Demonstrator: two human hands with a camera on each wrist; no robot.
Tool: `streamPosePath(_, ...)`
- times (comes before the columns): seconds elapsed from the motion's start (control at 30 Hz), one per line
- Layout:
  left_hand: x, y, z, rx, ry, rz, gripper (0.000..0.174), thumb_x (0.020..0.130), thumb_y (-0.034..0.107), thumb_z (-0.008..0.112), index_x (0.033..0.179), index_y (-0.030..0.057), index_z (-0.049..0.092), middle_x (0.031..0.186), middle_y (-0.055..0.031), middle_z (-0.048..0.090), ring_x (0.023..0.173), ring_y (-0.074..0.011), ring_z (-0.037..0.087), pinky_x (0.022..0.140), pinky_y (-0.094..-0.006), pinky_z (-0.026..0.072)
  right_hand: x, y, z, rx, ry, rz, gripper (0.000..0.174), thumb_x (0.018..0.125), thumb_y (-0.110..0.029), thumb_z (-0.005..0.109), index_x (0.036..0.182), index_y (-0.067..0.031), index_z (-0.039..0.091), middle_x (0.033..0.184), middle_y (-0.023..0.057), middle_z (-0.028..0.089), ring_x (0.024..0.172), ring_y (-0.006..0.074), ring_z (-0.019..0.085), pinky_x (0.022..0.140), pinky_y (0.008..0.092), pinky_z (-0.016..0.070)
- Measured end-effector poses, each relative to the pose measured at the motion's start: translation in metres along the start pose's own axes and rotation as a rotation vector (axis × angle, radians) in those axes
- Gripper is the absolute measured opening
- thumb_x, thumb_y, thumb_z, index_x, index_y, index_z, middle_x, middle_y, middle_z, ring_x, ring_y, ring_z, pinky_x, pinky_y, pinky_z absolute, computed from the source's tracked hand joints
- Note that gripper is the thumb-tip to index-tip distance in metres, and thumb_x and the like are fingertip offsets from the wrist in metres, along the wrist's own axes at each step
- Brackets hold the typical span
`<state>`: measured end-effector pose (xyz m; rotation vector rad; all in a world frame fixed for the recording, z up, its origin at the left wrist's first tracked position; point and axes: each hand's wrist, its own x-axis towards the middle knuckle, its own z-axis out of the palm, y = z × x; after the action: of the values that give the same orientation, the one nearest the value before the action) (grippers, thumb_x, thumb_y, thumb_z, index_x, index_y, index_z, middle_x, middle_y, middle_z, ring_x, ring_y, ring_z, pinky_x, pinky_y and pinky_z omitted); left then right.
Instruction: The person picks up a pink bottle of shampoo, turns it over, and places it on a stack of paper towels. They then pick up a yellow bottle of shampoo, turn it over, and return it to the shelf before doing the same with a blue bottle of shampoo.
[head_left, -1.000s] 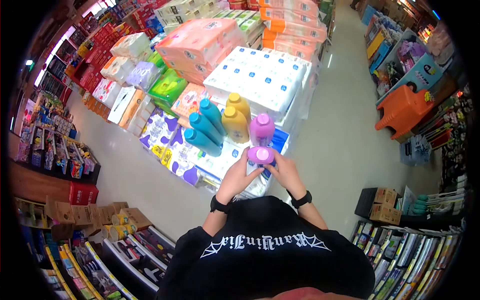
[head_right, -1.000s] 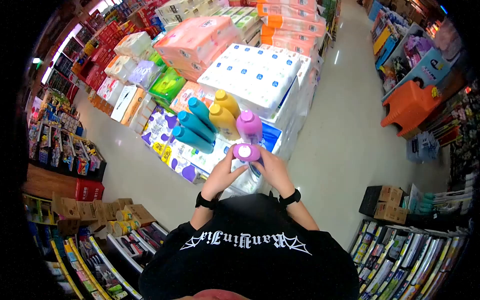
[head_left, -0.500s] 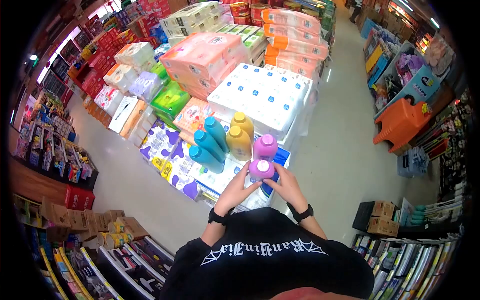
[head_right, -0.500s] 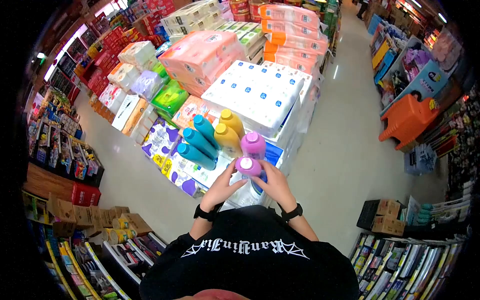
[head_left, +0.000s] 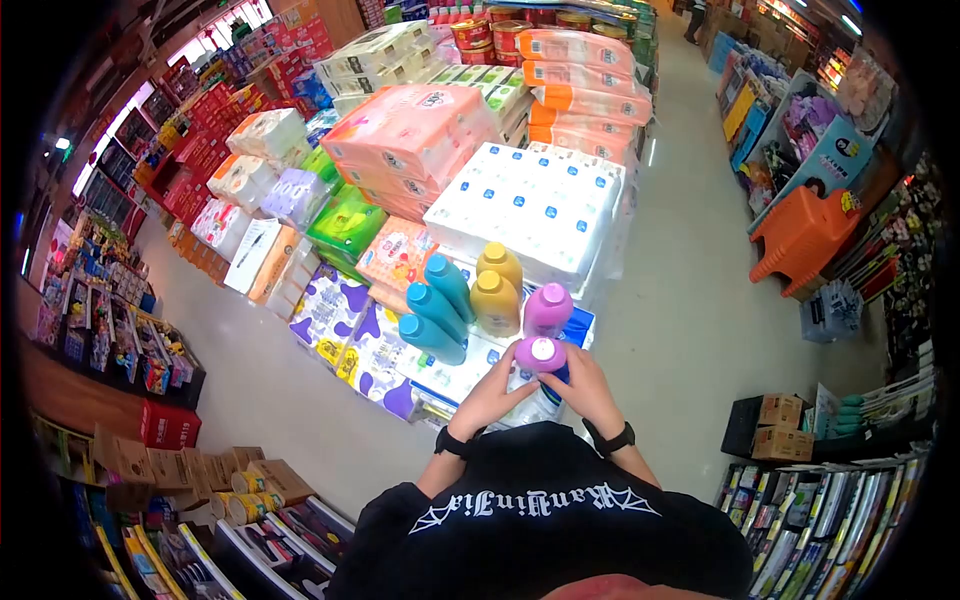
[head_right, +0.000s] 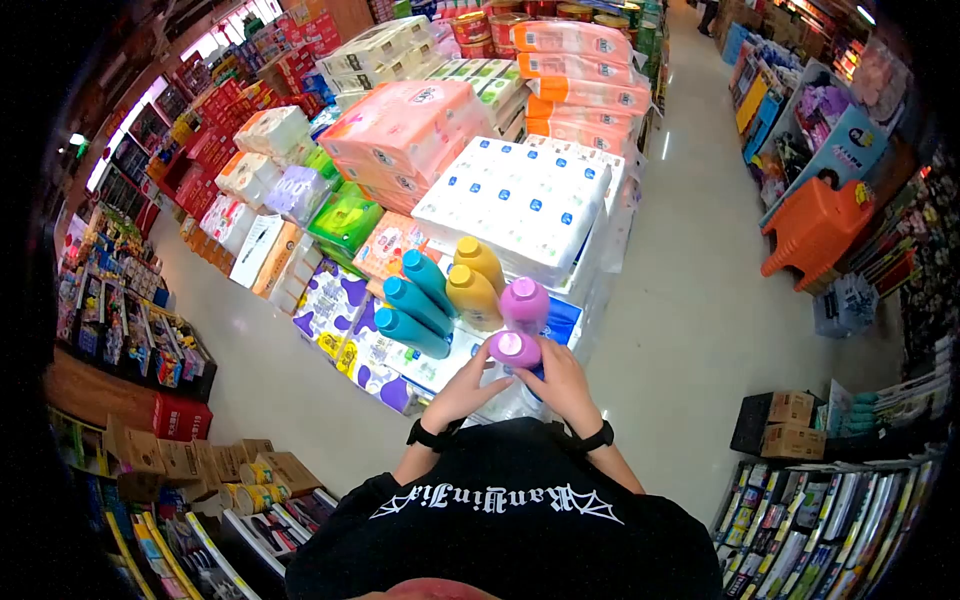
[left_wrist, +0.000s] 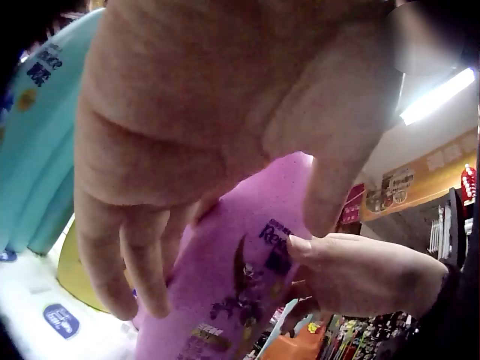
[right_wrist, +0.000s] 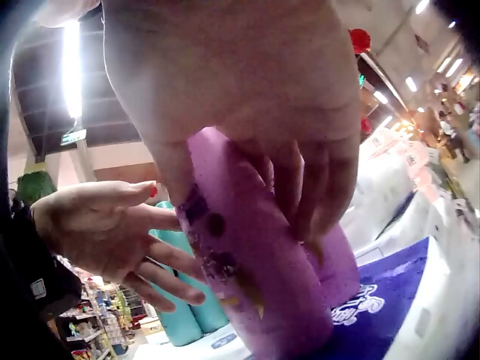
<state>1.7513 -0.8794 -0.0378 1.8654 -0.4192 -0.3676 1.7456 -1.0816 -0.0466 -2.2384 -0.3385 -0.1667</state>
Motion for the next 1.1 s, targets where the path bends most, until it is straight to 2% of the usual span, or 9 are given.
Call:
streamPosePath(0.3, -0.009, -0.013, -0.005, 0.062, -0.088, 0.040, 0.085, 0.089, 0.030, 0.068, 0.151, 0.0014, 0.017, 0.141, -0.0281, 0.044, 0.131, -0.0378, 0.046, 0.105, -0.0409, 0.0402, -0.009, -0.003, 0.009, 0.060, -0.007, 0.120, 0.055, 0.081, -0.031, 0.074, 0.123, -0.0035, 0.054, 0.119, 0.0190, 0.061, 0.108, 0.0383, 0.059, 0.091, 0.0433, 0.0474)
streamPosePath(0.5, -0.021, 0.002, -0.021, 0.107, -0.173, -0.060, 0.080, 0.089, 0.032, 0.068, 0.149, 0.0036, 0.022, 0.133, -0.0292, 0.052, 0.127, -0.0383, 0.051, 0.104, -0.0400, 0.0413, -0.019, -0.011, 0.015, 0.020, -0.064, 0.239, 0.059, 0.078, -0.025, 0.075, 0.128, -0.0049, 0.050, 0.122, 0.0181, 0.059, 0.114, 0.0375, 0.058, 0.093, 0.0424, 0.0482)
streamPosePath(0.6, -0.023, -0.010, -0.023, 0.079, -0.177, 0.008, 0.076, 0.090, 0.032, 0.068, 0.149, 0.0110, 0.026, 0.129, -0.0270, 0.055, 0.121, -0.0375, 0.055, 0.100, -0.0417, 0.0441, -0.023, -0.005, 0.019, 0.090, -0.082, 0.218, 0.063, 0.074, -0.019, 0.077, 0.129, -0.0069, 0.049, 0.123, 0.0171, 0.059, 0.115, 0.0368, 0.057, 0.094, 0.0416, 0.0483)
streamPosePath(0.7, -0.024, -0.009, -0.026, 0.104, -0.184, -0.020, 0.071, 0.090, 0.032, 0.068, 0.146, 0.0113, 0.031, 0.129, -0.0252, 0.056, 0.121, -0.0373, 0.056, 0.100, -0.0416, 0.0441, -0.024, 0.004, 0.027, 0.088, -0.068, 0.174, 0.064, 0.072, -0.014, 0.078, 0.129, -0.0079, 0.050, 0.125, 0.0163, 0.058, 0.115, 0.0364, 0.058, 0.095, 0.0414, 0.0482)
streamPosePath(0.73, -0.025, -0.011, -0.026, 0.087, -0.172, -0.002, 0.072, 0.090, 0.030, 0.068, 0.148, 0.0113, 0.030, 0.130, -0.0235, 0.055, 0.121, -0.0362, 0.055, 0.101, -0.0411, 0.0431, -0.022, 0.004, 0.027, 0.084, -0.064, 0.181, 0.063, 0.072, -0.014, 0.078, 0.128, -0.0077, 0.051, 0.124, 0.0164, 0.058, 0.115, 0.0362, 0.058, 0.095, 0.0413, 0.0482)
streamPosePath(0.83, -0.025, -0.022, -0.023, 0.049, -0.166, 0.024, 0.076, 0.089, 0.028, 0.068, 0.150, 0.0102, 0.027, 0.134, -0.0263, 0.052, 0.124, -0.0372, 0.053, 0.102, -0.0406, 0.0425, -0.021, 0.003, 0.029, 0.090, -0.046, 0.209, 0.061, 0.072, -0.015, 0.078, 0.127, -0.0069, 0.052, 0.124, 0.0167, 0.059, 0.115, 0.0355, 0.058, 0.095, 0.0409, 0.0482)
streamPosePath(0.9, -0.024, -0.028, -0.018, 0.013, -0.159, 0.003, 0.080, 0.090, 0.027, 0.067, 0.153, 0.0092, 0.021, 0.141, -0.0260, 0.046, 0.130, -0.0376, 0.048, 0.106, -0.0404, 0.0387, -0.018, 0.009, 0.032, 0.116, -0.021, 0.211, 0.060, 0.072, -0.015, 0.078, 0.127, -0.0064, 0.054, 0.124, 0.0170, 0.059, 0.115, 0.0350, 0.058, 0.095, 0.0404, 0.0482)
streamPosePath(1.0, -0.024, -0.048, -0.002, -0.089, -0.121, 0.007, 0.082, 0.090, 0.027, 0.066, 0.154, 0.0064, 0.018, 0.147, -0.0260, 0.039, 0.136, -0.0376, 0.041, 0.111, -0.0401, 0.0333, -0.016, 0.016, 0.031, 0.164, -0.060, 0.267, 0.061, 0.073, -0.017, 0.078, 0.128, -0.0065, 0.054, 0.123, 0.0177, 0.061, 0.113, 0.0342, 0.060, 0.095, 0.0394, 0.0486)
streamPosePath(1.1, -0.021, -0.063, 0.015, -0.099, -0.031, 0.063, 0.083, 0.090, 0.027, 0.067, 0.153, 0.0046, 0.018, 0.147, -0.0276, 0.039, 0.135, -0.0370, 0.041, 0.111, -0.0400, 0.0333, -0.017, 0.019, 0.024, 0.193, -0.110, 0.272, 0.061, 0.075, -0.018, 0.078, 0.130, -0.0067, 0.054, 0.122, 0.0182, 0.063, 0.111, 0.0343, 0.062, 0.094, 0.0390, 0.0490)
